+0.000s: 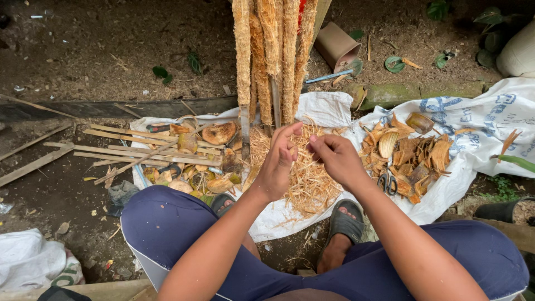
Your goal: The person sits on the ground and tears dried plant husks into thin fiber strips by hand, adding the strips to a growing pile on a sack. They pick up pieces of dried husk one at a time, split them lengthwise, and drop the finished strips onto the pile.
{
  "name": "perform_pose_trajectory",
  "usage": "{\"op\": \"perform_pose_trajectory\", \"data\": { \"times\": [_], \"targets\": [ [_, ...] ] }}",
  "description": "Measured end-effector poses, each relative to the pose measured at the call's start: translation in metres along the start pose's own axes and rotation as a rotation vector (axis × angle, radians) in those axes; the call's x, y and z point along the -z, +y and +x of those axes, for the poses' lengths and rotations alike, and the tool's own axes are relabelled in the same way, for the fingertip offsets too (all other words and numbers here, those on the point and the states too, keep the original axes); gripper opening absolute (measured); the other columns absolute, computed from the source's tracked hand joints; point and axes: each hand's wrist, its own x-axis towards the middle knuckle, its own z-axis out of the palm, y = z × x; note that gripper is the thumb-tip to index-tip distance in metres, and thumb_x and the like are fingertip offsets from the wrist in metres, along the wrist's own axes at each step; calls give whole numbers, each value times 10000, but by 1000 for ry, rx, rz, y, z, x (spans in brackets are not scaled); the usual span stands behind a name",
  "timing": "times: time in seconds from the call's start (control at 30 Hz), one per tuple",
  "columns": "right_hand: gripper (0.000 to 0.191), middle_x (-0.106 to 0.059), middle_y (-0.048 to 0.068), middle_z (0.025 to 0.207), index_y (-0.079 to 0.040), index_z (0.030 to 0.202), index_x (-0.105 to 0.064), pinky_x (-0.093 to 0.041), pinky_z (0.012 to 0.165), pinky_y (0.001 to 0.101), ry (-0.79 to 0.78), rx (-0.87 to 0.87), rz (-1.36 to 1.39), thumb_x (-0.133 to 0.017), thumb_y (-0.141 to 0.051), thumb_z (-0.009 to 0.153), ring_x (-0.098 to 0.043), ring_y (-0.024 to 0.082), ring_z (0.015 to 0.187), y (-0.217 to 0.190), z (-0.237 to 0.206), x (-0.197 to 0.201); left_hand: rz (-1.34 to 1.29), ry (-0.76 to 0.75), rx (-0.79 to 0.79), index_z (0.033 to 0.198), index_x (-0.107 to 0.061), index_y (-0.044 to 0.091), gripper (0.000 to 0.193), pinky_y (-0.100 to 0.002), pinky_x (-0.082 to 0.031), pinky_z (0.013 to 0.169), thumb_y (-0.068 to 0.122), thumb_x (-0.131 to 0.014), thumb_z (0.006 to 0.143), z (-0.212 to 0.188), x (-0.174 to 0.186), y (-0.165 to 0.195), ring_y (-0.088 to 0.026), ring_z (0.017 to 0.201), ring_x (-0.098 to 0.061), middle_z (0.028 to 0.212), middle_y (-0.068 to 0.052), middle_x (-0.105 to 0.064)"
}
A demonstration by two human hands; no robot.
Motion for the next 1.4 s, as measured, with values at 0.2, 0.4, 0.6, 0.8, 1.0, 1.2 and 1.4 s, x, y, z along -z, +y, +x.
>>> {"op": "perform_pose_trajectory", "data": {
  "times": [0.2, 0.4, 0.6, 0.8, 1.0, 1.2, 1.4],
  "targets": [
    [224, -740, 43, 839, -2, 1045, -744, -556, 644, 261, -169, -38, 247, -694, -190, 936, -658, 87, 709, -15, -35, -2, 393, -94, -141, 1556, -373, 18, 985, -448, -428, 1138, 811, -175, 1006, -6, 0, 18, -403, 1341, -518, 1496, -235, -412],
    [179, -750, 41, 856, 29, 1006, -742, -539, 634, 243, -118, 6, 216, -664, -129, 975, -651, 71, 726, -9, -38, -4, 589, -116, -303, 1517, -402, 11, 824, -491, -422, 1170, 666, -449, 1021, -6, -6, 16, -418, 1371, -507, 1475, -224, -432],
    [146, -712, 58, 776, 30, 979, -741, -471, 562, 240, 45, 9, 195, -682, -103, 963, -602, 73, 633, -15, -39, 8, 515, -63, -226, 1414, -536, 21, 470, -424, -497, 1058, 194, -677, 1000, -2, 0, 8, -364, 1259, -580, 1368, -186, -532],
    [114, -645, 44, 735, 49, 902, -689, -527, 552, 290, -98, -111, 603, -631, -37, 948, -547, 95, 578, -20, -45, 4, 227, -18, -182, 1392, -568, 19, 398, -355, -510, 1025, 311, -485, 1134, -15, -19, -3, -256, 1161, -615, 1273, -135, -565],
    [148, -601, 32, 719, 27, 919, -681, -595, 613, 336, -41, -114, 651, -603, -83, 980, -542, 106, 597, -25, -42, -11, -366, 124, 296, 1368, -579, -18, 543, -331, -489, 875, 406, -392, 1086, -9, -36, -19, -189, 988, -553, 1235, -84, -570],
    [385, -628, 42, 688, 4, 881, -687, -581, 542, 313, -97, -222, 553, -573, -340, 1013, -572, 121, 538, -24, -41, -2, -4, 36, 100, 1365, -583, -36, 497, -303, -482, 1009, 365, -422, 1119, -10, -28, -29, -166, 1135, -606, 1230, -92, -575],
    [281, -612, 2, 666, -18, 891, -743, -460, 501, 248, 43, 32, 311, -665, -268, 995, -544, 68, 560, -14, -43, -15, -386, 77, 331, 1412, -586, 21, 457, -286, -508, 917, 326, -412, 1120, -3, -37, -29, -144, 975, -598, 1098, -104, -660]
  ]
}}
